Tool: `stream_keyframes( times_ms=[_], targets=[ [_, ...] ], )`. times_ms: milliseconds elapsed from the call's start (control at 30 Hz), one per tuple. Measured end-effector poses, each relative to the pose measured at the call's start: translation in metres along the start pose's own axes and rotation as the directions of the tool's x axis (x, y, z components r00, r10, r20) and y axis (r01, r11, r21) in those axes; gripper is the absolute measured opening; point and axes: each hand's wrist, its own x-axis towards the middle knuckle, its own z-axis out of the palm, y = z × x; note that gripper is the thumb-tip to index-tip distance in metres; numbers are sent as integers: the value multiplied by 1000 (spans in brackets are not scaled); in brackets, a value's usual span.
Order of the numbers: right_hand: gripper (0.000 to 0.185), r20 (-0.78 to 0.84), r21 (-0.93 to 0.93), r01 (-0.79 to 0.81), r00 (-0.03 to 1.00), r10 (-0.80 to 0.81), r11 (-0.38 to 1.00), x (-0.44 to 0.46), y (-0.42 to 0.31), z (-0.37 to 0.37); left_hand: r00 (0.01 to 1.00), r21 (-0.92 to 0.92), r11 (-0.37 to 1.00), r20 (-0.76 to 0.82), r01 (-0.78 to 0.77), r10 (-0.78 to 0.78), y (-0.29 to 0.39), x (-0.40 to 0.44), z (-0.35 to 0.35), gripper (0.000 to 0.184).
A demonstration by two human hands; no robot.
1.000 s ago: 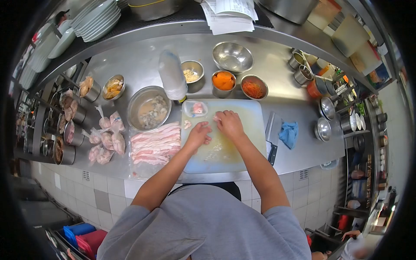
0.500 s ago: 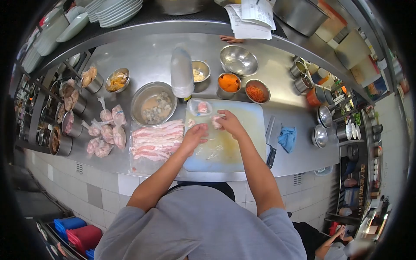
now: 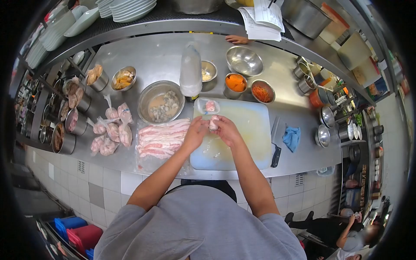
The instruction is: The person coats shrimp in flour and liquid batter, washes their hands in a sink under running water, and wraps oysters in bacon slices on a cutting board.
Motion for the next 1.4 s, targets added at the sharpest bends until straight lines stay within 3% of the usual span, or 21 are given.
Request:
stream_keyframes(
  times_ms=[167,233,267,333,367,433,467,533,567,633,667,733,767,867,933,967,1033,1233,1400],
  targets=[
    [35,-84,-230,99,989,-121,968,32,-28,8,998,29,1000,-70,-10,12,-11,58,-18,30],
    [35,-116,-447,172,962,-247,878,46,-44,26,994,179,984,-105,2,17,-22,79,-10,30],
    [35,-115,-450,172,962,-248,876,54,-48,35,994,177,984,-107,2,17,-26,86,-7,30],
    [37,-151,-615,188,925,-348,766,77,-44,39,983,238,955,-80,178,-163,-30,97,-2,32],
    [37,-150,-617,188,925,-348,764,88,-40,38,983,236,955,-82,178,-163,-34,99,1,32],
    [37,-95,-847,156,896,-433,508,111,-29,33,984,213,963,-103,163,-143,-47,101,8,37],
    [37,-92,-847,157,898,-431,507,116,-26,33,983,214,963,-107,166,-146,-53,100,12,37],
    [35,-70,-963,39,917,-392,265,116,-23,41,982,110,988,-168,104,-85,-58,95,17,41],
    [35,-69,-963,40,919,-388,265,115,-21,43,981,110,988,-170,109,-89,-61,95,19,41],
    [31,36,-993,90,839,-543,74,113,-13,47,982,13,1000,-189,18,-15,-61,89,16,45],
    [31,42,-993,96,843,-537,73,113,-13,48,981,15,1000,-195,25,-22,-62,87,14,45],
    [21,203,-938,324,800,-565,121,117,-18,36,987,47,999,-162,11,-3,-68,85,10,48],
    [21,214,-936,332,800,-560,116,118,-24,31,985,48,999,-173,14,-6,-70,87,7,48],
    [18,348,-917,397,834,-429,28,108,-37,32,991,59,997,-129,48,-40,-70,86,0,50],
    [20,503,-864,471,812,-295,-178,105,-38,30,993,38,997,-100,66,-62,-66,89,-1,53],
    [20,502,-865,469,812,-299,-178,105,-37,32,993,38,997,-98,63,-59,-63,90,0,53],
    [20,591,-797,488,748,-301,-355,112,-27,32,990,12,997,-121,74,-72,-59,89,0,56],
    [25,518,-812,361,808,-280,-459,108,-24,40,993,19,998,-110,52,-49,-45,87,-6,57],
    [27,506,-823,343,805,-309,-452,96,-27,50,993,19,1000,-120,24,-21,-41,83,-5,55]
  ],
)
